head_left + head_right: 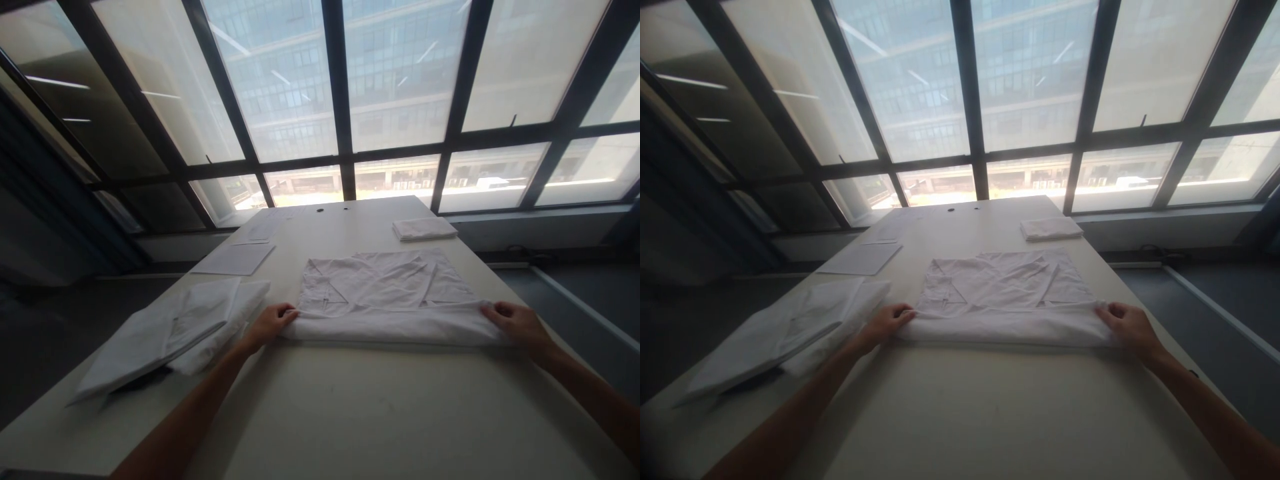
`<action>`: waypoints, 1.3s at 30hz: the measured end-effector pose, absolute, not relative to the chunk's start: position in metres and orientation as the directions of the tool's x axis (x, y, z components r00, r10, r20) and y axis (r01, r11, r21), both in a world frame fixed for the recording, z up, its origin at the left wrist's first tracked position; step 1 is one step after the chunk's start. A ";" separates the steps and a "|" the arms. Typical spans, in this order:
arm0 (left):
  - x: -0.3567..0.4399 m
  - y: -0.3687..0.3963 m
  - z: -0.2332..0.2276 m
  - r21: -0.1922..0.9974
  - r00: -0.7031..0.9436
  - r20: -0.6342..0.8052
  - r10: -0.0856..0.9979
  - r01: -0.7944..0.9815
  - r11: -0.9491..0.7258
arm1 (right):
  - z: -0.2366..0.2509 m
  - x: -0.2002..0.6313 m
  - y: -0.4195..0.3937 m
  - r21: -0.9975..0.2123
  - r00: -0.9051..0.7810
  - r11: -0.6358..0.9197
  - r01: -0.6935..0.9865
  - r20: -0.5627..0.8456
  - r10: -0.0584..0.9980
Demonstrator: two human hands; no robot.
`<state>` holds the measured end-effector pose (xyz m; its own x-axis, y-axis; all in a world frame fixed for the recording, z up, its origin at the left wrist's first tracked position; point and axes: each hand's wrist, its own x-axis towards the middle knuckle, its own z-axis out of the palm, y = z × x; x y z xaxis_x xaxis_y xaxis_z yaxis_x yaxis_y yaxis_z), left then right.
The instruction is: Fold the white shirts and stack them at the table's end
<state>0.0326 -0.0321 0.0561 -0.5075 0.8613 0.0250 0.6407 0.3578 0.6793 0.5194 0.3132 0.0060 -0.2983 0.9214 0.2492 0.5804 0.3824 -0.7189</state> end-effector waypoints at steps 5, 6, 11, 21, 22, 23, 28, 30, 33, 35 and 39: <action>0.029 -0.031 0.050 0.656 -0.542 0.024 0.840 0.643 0.396 | -0.002 0.512 0.325 -0.718 -0.319 0.388 0.578 0.238 0.917; 0.028 -0.032 0.049 0.649 -0.539 0.027 0.842 0.650 0.396 | -0.003 0.510 0.325 -0.717 -0.313 0.395 0.574 0.255 0.915; 0.027 -0.032 0.045 0.607 -0.534 0.074 0.842 0.694 0.386 | -0.010 0.501 0.329 -0.711 -0.286 0.407 0.574 0.292 0.913; 0.034 -0.034 0.035 0.424 -0.557 0.049 0.829 0.763 0.488 | -0.016 0.498 0.324 -0.425 -0.274 0.375 0.824 0.282 0.920; 0.034 -0.035 0.034 0.400 -0.555 0.041 0.831 0.771 0.495 | -0.016 0.498 0.325 -0.441 -0.273 0.383 0.812 0.293 0.916; 0.034 -0.037 0.032 0.381 -0.554 0.039 0.831 0.777 0.500 | -0.016 0.498 0.326 -0.470 -0.271 0.395 0.789 0.310 0.911; 0.045 -0.035 0.032 0.230 -0.504 0.283 0.816 0.862 0.452 | -0.022 0.498 0.338 -0.629 -0.221 0.431 0.647 0.387 0.895; 0.056 -0.028 0.038 0.137 -0.405 0.395 0.825 0.914 0.383 | -0.025 0.499 0.342 -0.636 -0.218 0.440 0.634 0.399 0.891; 0.083 -0.008 0.047 0.093 -0.221 0.406 0.887 0.975 0.200 | -0.026 0.500 0.348 -0.617 -0.233 0.436 0.655 0.384 0.893; 0.110 0.008 0.048 0.107 -0.079 0.366 0.927 0.993 0.042 | -0.021 0.501 0.349 -0.597 -0.221 0.450 0.665 0.418 0.881; 0.177 0.042 0.038 0.124 0.148 0.317 0.937 0.973 -0.196 | -0.003 0.486 0.325 -0.454 -0.195 0.597 0.661 0.665 0.721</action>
<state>0.1771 0.0418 0.0385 0.1480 0.9369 0.3169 0.9727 -0.1957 0.1243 0.4858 0.3254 -0.0028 -0.1951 0.7210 0.6650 0.6614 0.5973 -0.4536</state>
